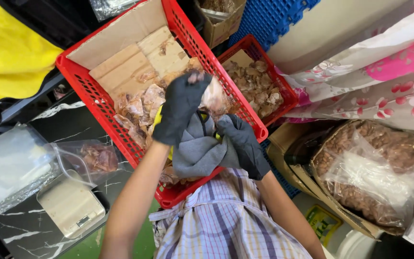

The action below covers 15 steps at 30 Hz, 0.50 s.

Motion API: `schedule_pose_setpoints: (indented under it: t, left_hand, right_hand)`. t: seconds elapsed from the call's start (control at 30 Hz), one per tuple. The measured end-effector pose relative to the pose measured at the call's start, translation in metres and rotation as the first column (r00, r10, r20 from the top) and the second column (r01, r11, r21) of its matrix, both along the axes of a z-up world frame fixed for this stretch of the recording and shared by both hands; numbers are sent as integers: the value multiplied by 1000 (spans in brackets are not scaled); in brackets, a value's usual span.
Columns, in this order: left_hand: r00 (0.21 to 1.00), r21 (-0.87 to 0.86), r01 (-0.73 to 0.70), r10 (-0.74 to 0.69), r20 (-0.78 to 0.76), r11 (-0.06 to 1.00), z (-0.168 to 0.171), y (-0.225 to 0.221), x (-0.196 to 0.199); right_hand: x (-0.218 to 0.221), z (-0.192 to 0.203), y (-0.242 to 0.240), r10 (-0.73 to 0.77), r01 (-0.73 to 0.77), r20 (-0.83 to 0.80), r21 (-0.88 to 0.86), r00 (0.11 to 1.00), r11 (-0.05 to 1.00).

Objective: Cleaning and inspecting dried fish pieces using a cloth before sorting them.

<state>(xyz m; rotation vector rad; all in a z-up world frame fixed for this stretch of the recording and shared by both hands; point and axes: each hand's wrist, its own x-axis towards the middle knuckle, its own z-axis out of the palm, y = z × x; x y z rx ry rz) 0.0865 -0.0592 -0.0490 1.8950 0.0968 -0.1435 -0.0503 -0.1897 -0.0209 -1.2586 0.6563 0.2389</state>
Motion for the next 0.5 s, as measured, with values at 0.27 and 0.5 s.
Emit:
schedule_pose_setpoints:
  t: [0.27, 0.5]
  left_hand:
    - [819, -47, 573, -574, -15, 818, 57, -96, 57]
    - [942, -28, 306, -306, -136, 952, 9, -79, 69]
  right_hand:
    - [-6, 6, -9, 56, -60, 52, 68, 997, 996]
    - [-4, 14, -8, 60, -74, 149, 91, 987, 993]
